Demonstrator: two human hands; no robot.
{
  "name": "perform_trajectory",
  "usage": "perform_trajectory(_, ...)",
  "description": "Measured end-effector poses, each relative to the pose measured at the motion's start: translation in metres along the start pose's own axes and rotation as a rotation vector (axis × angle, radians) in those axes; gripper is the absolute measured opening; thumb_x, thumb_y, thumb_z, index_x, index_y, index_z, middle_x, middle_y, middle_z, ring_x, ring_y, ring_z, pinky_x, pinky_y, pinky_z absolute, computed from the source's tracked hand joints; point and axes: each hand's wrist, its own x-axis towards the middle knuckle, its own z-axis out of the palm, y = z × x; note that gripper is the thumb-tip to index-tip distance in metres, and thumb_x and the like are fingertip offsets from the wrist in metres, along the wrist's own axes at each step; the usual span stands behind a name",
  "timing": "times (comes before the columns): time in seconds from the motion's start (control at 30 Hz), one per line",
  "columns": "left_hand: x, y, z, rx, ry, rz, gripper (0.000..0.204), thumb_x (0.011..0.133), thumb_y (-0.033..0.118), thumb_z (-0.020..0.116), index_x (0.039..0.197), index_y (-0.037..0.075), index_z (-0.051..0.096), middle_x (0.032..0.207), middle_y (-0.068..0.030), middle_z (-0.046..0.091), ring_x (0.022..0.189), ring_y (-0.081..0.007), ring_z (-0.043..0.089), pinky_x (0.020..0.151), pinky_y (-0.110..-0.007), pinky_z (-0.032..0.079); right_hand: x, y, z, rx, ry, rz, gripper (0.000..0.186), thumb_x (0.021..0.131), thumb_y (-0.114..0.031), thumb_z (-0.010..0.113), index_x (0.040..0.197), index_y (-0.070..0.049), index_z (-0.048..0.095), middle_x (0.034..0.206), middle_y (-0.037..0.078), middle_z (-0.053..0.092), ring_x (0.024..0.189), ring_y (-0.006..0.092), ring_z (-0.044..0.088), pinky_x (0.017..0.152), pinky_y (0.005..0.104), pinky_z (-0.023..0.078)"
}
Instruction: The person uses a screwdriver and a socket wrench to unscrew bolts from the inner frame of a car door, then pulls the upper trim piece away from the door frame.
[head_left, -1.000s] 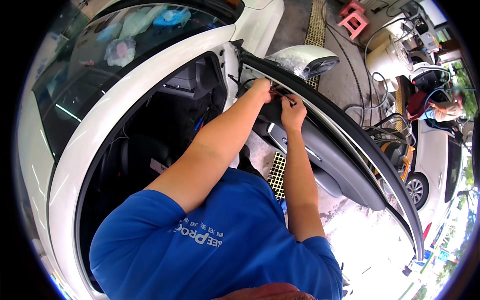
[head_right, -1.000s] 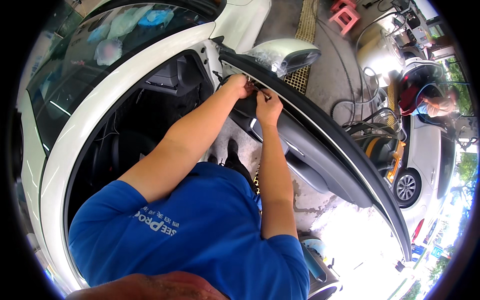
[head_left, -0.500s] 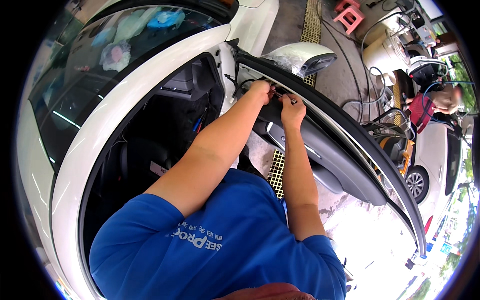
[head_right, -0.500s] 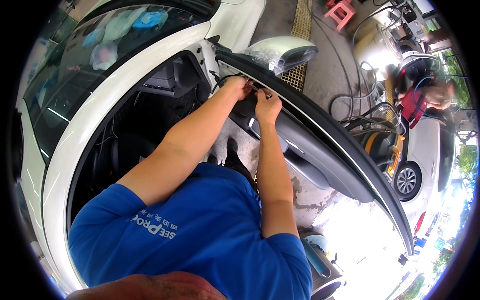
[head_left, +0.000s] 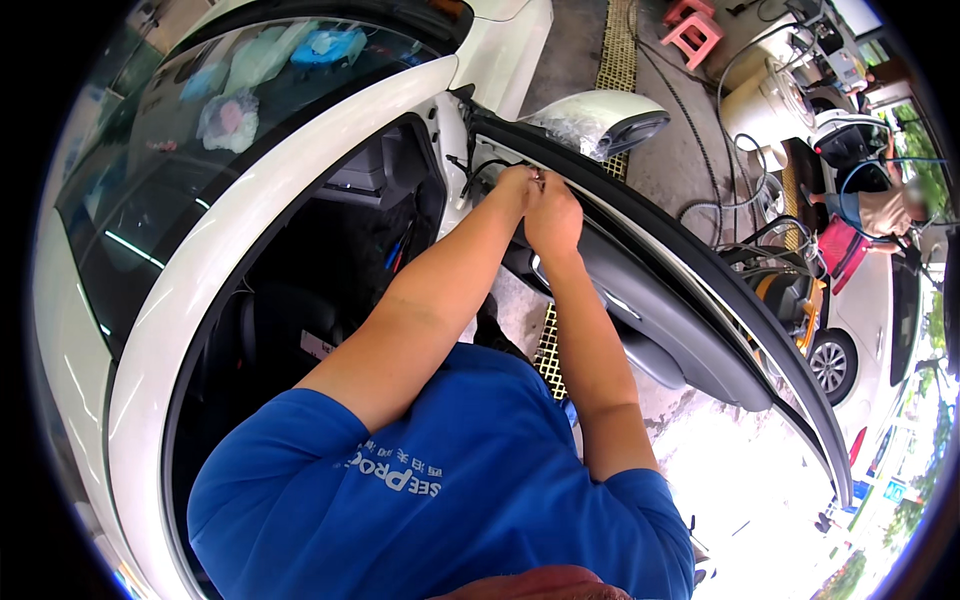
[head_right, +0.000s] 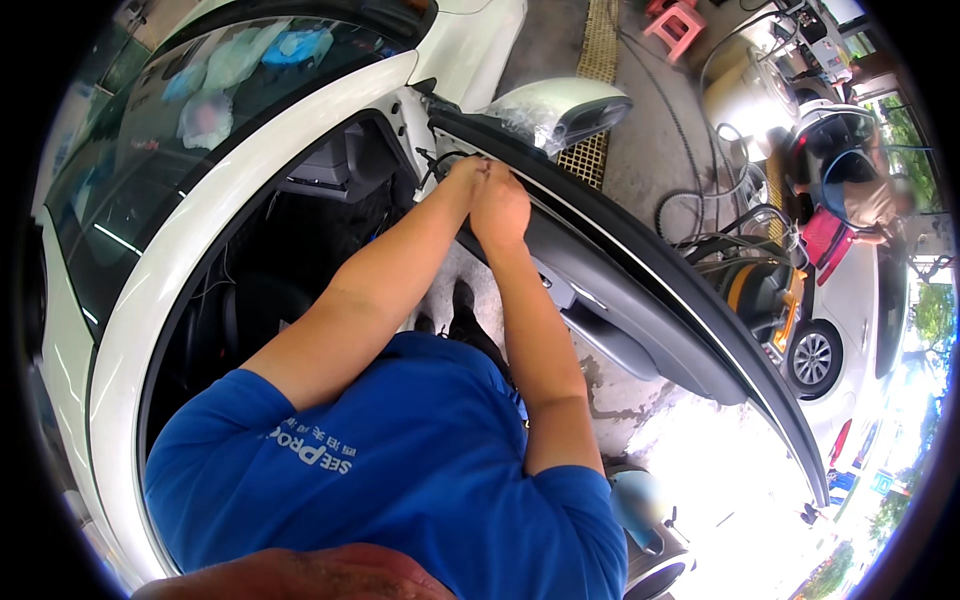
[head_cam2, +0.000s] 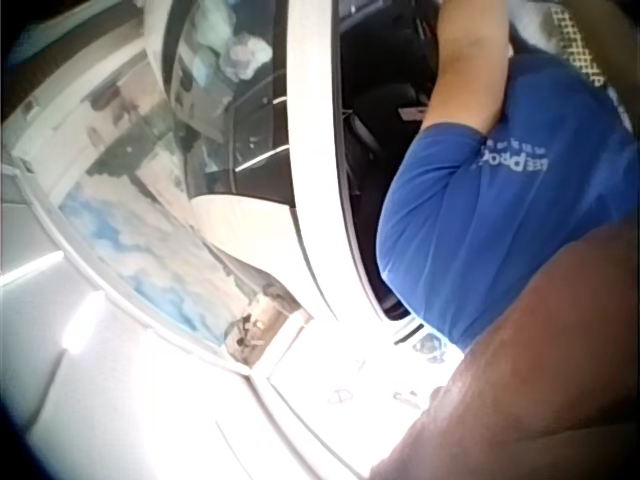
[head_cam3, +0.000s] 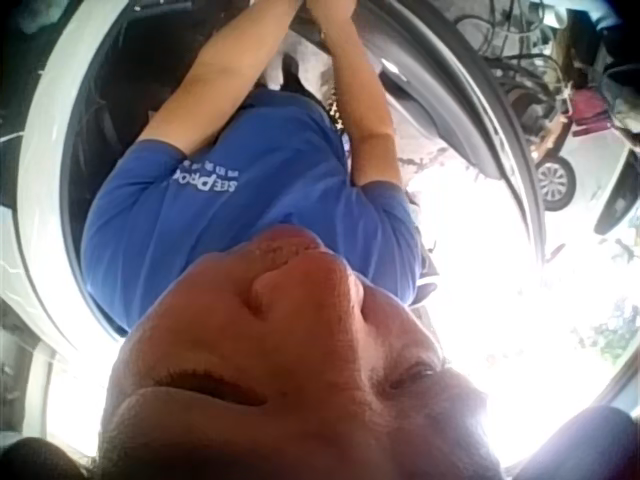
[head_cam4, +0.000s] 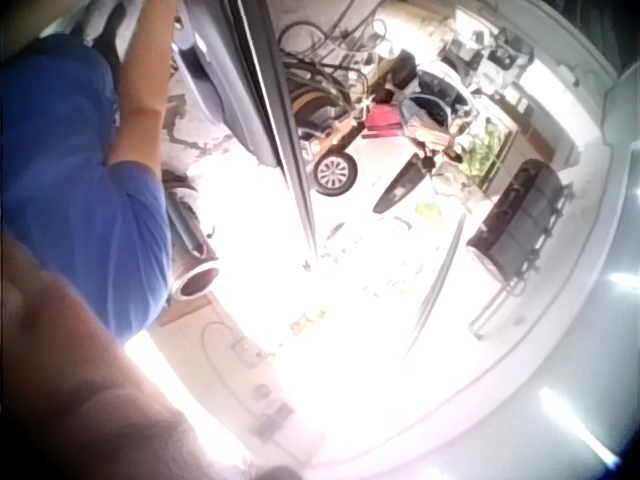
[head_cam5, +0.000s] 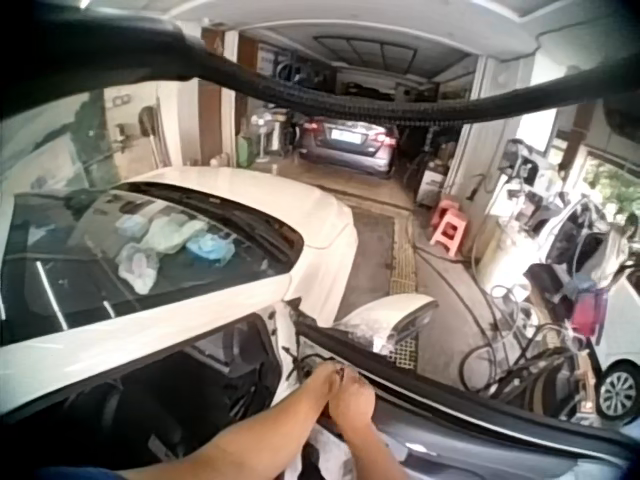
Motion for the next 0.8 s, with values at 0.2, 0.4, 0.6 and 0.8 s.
perform_trajectory(0.2, -0.048, 0.003, 0.0, -0.209, -0.039, 0.07, 0.024, 0.094, 0.024, 0.045, 0.101, 0.002, 0.051, 0.094, -0.0122, 0.058, 0.076, -0.0254, 0.058, 0.064, -0.038, 0.051, 0.071, -0.056, 0.018, -0.317, -0.438, -0.006, 0.02, 0.082, -0.009, 0.052, 0.094, 0.003, 0.063, 0.093, 0.021, 0.066, 0.089, 0.0346, 0.066, 0.074, 0.0425, 0.053)
perform_trajectory(0.4, -0.081, -0.008, 0.002, -0.275, -0.176, 0.154, 0.031, 0.091, 0.029, 0.051, 0.108, 0.003, 0.05, 0.104, -0.0124, 0.057, 0.085, -0.0274, 0.06, 0.073, -0.04, 0.055, 0.095, -0.059, 0.048, -0.37, -0.519, -0.102, 0.022, 0.08, -0.008, 0.053, 0.094, -0.001, 0.069, 0.095, 0.018, 0.068, 0.086, 0.0315, 0.067, 0.072, 0.0387, 0.054)
perform_trajectory(0.6, -0.023, -0.007, -0.02, 0.081, -0.133, 0.055, 0.014, 0.087, 0.009, 0.052, 0.1, 0.003, 0.054, 0.097, -0.0103, 0.059, 0.082, -0.0214, 0.06, 0.069, -0.031, 0.053, 0.09, -0.068, 0.05, -0.388, -0.56, -0.091, 0.023, 0.081, -0.01, 0.053, 0.096, -0.003, 0.07, 0.098, 0.015, 0.068, 0.09, 0.0293, 0.067, 0.073, 0.037, 0.054)
perform_trajectory(0.8, -0.036, -0.01, -0.008, 0.224, -0.126, 0.065, 0.011, 0.083, 0.003, 0.052, 0.091, 0.005, 0.059, 0.089, -0.006, 0.061, 0.079, -0.0168, 0.06, 0.067, -0.028, 0.052, 0.095, -0.058, 0.062, -0.344, -0.598, -0.039, 0.025, 0.082, -0.009, 0.052, 0.099, -0.003, 0.069, 0.105, 0.016, 0.066, 0.096, 0.0297, 0.065, 0.076, 0.0373, 0.054)
